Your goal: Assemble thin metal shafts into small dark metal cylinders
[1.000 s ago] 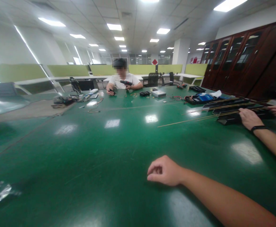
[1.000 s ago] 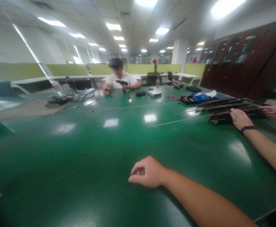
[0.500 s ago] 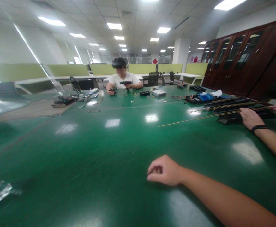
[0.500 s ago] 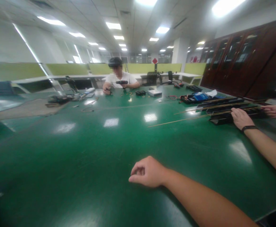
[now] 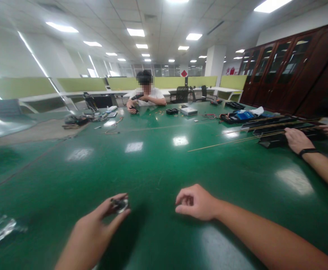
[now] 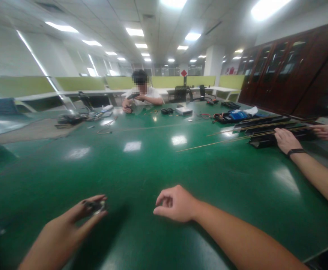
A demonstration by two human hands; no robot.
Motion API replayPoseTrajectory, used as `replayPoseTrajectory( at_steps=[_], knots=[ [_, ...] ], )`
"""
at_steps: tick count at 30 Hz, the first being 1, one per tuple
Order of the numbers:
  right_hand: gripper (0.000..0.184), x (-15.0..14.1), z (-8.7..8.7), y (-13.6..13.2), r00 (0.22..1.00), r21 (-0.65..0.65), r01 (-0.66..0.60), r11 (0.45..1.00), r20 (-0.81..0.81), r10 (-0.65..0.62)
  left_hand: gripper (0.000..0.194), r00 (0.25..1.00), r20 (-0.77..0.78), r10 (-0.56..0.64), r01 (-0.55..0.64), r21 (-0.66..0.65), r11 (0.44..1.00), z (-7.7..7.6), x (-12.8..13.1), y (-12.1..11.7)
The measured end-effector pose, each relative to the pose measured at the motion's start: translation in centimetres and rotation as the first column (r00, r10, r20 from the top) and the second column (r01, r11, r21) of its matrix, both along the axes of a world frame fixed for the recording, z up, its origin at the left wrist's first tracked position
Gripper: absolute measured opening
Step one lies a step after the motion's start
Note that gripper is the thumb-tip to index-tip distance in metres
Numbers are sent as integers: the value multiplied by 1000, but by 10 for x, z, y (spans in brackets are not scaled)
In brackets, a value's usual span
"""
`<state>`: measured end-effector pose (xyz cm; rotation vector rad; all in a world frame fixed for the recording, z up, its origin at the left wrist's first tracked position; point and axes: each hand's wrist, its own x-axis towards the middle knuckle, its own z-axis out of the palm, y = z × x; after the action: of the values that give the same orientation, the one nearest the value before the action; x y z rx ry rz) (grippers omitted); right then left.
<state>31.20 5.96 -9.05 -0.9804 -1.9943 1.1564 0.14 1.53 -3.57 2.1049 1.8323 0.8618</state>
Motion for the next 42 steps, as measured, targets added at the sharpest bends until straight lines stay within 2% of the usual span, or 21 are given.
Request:
replayPoseTrajectory(
  at_steps=[2, 5, 8, 11, 14, 18, 23, 26, 33, 42],
  knots=[
    [25, 1, 1, 0, 998, -26, 37, 999, -57, -39, 42, 987, 58, -150, 154, -74, 985, -1, 38, 23],
    [30, 2, 2, 2, 992, -27, 61, 998, -110, -64, 38, 937, 137, -320, 331, -64, 942, -12, 92, 45],
    [33, 3, 0, 5, 989, -34, 55, 998, -132, -59, 40, 884, 257, -390, 415, -47, 909, -31, 118, 49],
    [33, 3, -3, 7, 992, -35, 48, 998, -118, -52, 45, 833, 372, -409, 464, -68, 883, -46, 120, 46],
    [33, 3, -3, 8, 991, -46, 38, 998, -129, -44, 41, 808, 424, -408, 475, -61, 878, -48, 114, 42],
    [32, 3, -1, 7, 989, -50, 25, 998, -146, -32, 28, 837, 371, -403, 434, 1, 901, -42, 111, 41],
    [29, 4, 1, 5, 994, -58, 39, 998, -100, -45, 25, 863, 357, -359, 385, -2, 923, -39, 110, 42],
    [31, 3, 2, 6, 992, -69, 78, 995, -94, -84, 26, 872, 338, -354, 378, -7, 926, -38, 105, 44],
    [41, 2, 2, 8, 972, -62, 197, 978, -120, -204, 34, 901, 243, -360, 343, 113, 933, -45, 98, 49],
    [32, 1, 2, 7, 976, 62, 205, 977, -83, -200, 22, 856, 196, -479, 449, 180, 875, -42, 101, 46]
  ],
)
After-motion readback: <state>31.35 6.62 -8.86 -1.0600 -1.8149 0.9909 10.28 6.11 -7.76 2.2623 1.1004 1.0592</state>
